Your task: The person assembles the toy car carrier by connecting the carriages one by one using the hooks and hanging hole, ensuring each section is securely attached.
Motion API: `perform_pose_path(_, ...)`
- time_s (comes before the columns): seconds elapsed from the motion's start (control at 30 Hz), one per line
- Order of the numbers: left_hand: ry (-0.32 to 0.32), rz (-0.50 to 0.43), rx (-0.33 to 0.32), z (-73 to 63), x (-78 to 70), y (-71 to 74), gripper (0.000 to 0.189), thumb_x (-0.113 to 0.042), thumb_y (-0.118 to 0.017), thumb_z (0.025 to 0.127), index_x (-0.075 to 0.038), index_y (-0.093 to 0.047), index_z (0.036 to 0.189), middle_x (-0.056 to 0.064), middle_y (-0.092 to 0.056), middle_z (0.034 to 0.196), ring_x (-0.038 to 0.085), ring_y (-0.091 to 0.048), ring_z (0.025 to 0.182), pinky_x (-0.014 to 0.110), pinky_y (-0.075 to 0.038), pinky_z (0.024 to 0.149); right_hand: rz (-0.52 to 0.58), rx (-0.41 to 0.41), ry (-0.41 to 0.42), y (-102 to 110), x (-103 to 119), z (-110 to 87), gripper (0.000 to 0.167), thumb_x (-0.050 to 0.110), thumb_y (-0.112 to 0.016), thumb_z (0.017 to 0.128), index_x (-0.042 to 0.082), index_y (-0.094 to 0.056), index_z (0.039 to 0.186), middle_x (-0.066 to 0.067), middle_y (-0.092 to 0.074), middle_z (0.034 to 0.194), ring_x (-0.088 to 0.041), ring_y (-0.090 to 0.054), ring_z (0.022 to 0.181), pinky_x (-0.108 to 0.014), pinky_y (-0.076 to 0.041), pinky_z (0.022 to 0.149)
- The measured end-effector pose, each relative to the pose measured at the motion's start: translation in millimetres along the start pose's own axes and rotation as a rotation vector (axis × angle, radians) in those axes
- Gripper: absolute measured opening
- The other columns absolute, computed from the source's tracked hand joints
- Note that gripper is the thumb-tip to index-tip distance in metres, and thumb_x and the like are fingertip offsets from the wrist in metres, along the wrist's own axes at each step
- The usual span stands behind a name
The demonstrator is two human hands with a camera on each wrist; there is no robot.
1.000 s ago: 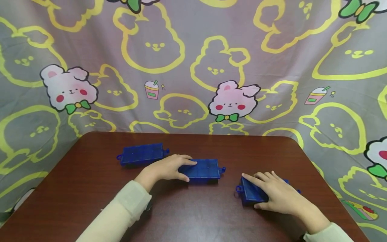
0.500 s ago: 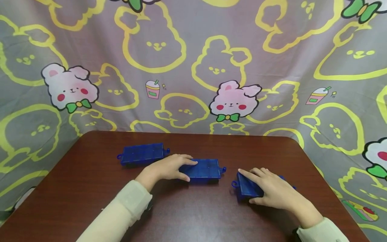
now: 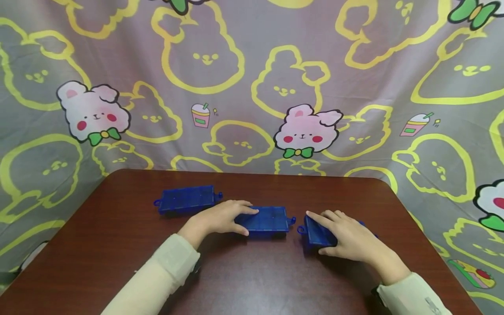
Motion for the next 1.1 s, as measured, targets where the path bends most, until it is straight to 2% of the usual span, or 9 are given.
perform_pose_path(0.33, -0.004, -0.002, 0.002, 1.7, 1.7, -0.7, 0.064, -0.034, -0.075, 0.088, -0.021, -0.052, 0.146, 0.011, -0.042, 0.156, 0.031, -0.041, 0.144, 0.051, -0.036, 0.116, 0.021, 0.011, -0.029, -2.6, -6.6, 13.3, 0.092, 0.045, -0.085, 0.072, 0.023, -0.043, 0.151, -0.007, -0.060, 0.124, -0.026, -0.057, 0.110, -0.049, -0.056, 0.083)
perform_pose_path(1.1, 0.009, 0.010, 0.001, 5.0, -2.2, -0.4, 0.064, -0.035, -0.076, 0.087, -0.023, -0.052, 0.146, 0.008, -0.043, 0.156, 0.030, -0.040, 0.145, 0.051, -0.034, 0.117, 0.059, 0.056, -0.087, -11.0, -19.3, 26.5, 0.094, 0.045, -0.085, 0.075, 0.028, -0.038, 0.154, -0.008, -0.058, 0.130, -0.029, -0.055, 0.116, -0.054, -0.055, 0.087)
Point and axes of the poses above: each hand's wrist, its own z-axis towards the middle knuckle, its own y-axis out of the back of the hand, x = y × z, the point moved 8 cm from there along z, towards the middle knuckle
